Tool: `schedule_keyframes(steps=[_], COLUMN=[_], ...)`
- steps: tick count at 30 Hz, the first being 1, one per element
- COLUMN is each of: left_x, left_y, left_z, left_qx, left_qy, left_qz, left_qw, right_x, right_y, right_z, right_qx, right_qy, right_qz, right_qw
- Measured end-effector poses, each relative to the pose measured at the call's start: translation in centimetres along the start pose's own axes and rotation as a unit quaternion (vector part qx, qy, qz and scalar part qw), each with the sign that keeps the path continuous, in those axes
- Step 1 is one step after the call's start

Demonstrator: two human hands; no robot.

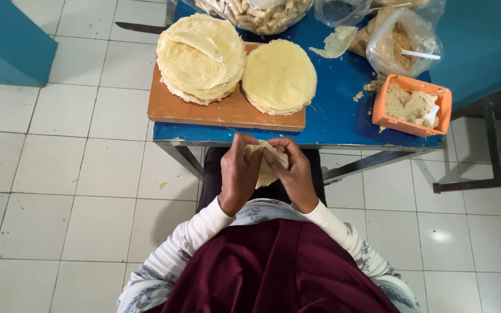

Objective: The person sits at a small table and peels thin pieces off round flat food sheets, dropping the pieces into an orange container. They then use a knife to cut a round stack of the sheets into wedge portions on a cutting board and resume peeling pieces from the sheets.

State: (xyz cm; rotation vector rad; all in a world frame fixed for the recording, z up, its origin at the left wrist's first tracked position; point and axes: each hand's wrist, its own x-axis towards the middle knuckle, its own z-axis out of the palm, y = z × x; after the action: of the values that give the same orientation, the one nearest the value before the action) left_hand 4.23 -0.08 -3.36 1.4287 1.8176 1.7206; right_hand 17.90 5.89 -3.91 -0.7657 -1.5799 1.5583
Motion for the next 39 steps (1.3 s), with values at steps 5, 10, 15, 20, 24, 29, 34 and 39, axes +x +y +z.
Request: schedule_keyframes(steps=[5, 10, 15, 20, 24, 29, 34, 39], left_x=[-0.2, -0.2, 0.2, 0.6, 1.2, 1.4, 3.4, 6.2], left_y=[0.0, -0.3, -0.3, 0.6, 1.3, 2.5, 4.3, 5.4], left_z=[-0.4, -0.6, -0.9, -0.9, -0.7, -1.5, -2.4, -1.7], left_qx=[0.026, 0.056, -0.021, -0.137, -0.087, -0.082, -0.079, 0.04], left_qy=[-0.001, -0.005, -0.019, -0.076, -0.071, -0.072, -0.057, -0.027], left_qz=[0.07, 0.056, -0.038, -0.084, -0.009, -0.036, 0.004, 0.088], left_qw=[0.997, 0.997, 0.999, 0.984, 0.994, 0.993, 0.995, 0.995], right_x=[0.6, 0.8, 0.7, 0.3, 0.4, 1.2, 1.4, 3.4], right_y=[0.4, 1.6, 2.2, 1.8, 1.5, 0.1, -4.1, -7.2], right_z=[0.0, -0.5, -1.2, -1.8, -1.4, -0.8, -1.4, -2.3], right_qx=[-0.165, -0.044, 0.26, 0.276, 0.266, 0.247, -0.027, -0.181], right_qy=[0.065, 0.09, 0.054, 0.018, -0.01, 0.008, 0.04, 0.032], right_qz=[-0.038, -0.05, 0.092, 0.106, 0.096, 0.115, -0.001, -0.175], right_qw=[0.983, 0.994, 0.96, 0.955, 0.959, 0.962, 0.999, 0.967])
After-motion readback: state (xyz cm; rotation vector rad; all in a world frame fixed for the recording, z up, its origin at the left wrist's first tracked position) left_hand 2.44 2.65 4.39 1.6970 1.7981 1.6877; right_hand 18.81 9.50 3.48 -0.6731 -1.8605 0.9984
